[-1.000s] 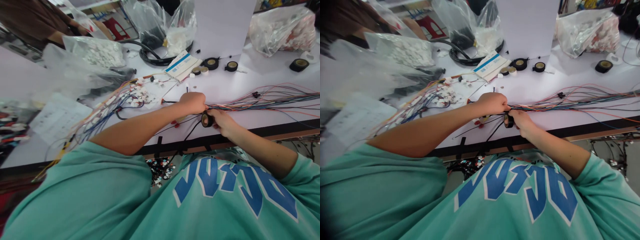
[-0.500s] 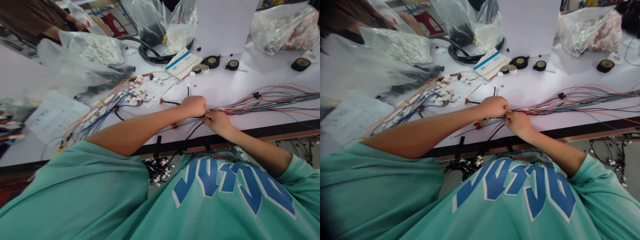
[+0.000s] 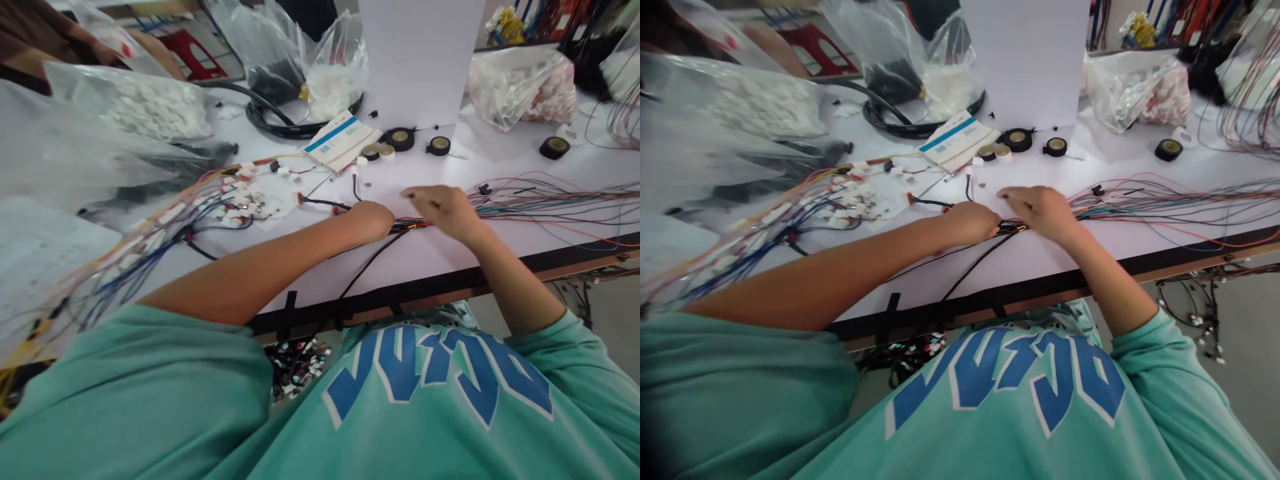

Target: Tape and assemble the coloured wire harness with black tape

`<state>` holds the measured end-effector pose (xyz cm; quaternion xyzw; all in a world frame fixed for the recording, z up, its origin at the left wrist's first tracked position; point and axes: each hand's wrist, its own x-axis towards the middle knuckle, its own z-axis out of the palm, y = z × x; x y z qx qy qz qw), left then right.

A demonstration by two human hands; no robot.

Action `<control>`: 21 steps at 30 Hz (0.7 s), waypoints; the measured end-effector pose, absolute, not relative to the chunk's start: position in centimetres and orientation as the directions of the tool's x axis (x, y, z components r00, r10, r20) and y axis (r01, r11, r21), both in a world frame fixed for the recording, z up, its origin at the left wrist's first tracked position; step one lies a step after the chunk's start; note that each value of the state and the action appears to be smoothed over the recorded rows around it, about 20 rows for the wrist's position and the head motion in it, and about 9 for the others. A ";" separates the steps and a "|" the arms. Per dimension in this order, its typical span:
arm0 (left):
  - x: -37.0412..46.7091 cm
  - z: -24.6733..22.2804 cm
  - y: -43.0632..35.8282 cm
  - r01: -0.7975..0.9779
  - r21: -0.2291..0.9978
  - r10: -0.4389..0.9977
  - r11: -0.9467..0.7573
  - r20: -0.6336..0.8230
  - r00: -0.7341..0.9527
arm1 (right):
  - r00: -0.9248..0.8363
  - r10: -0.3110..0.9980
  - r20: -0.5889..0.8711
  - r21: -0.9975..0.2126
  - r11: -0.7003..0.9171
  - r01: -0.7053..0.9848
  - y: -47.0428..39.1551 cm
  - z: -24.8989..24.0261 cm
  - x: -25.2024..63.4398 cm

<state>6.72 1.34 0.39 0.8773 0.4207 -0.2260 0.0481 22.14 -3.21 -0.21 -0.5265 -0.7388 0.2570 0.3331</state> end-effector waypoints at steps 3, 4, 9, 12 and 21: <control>7.2 0.5 1.3 0.677 -0.155 0.651 -0.720 -0.487 0.581 | -0.067 0.981 0.183 -0.622 0.168 0.765 -0.4 -0.7 25.2; 7.4 0.4 1.3 0.655 -0.158 0.633 -0.739 -0.495 0.595 | -0.050 0.984 0.173 -0.551 0.138 0.823 0.4 -1.1 25.8; 7.1 0.1 2.1 0.637 -0.139 0.608 -0.759 -0.502 0.615 | -0.043 0.994 0.105 -0.211 0.064 0.975 3.2 -3.9 26.7; 5.7 0.4 2.6 0.668 -0.099 0.615 -0.738 -0.506 0.605 | -0.061 0.995 0.073 -0.112 0.069 0.991 3.8 -4.8 26.8; 2.0 -0.2 3.1 0.792 0.009 0.699 -0.611 -0.462 0.545 | -0.062 0.979 0.197 -0.241 0.109 0.964 3.3 -4.3 28.2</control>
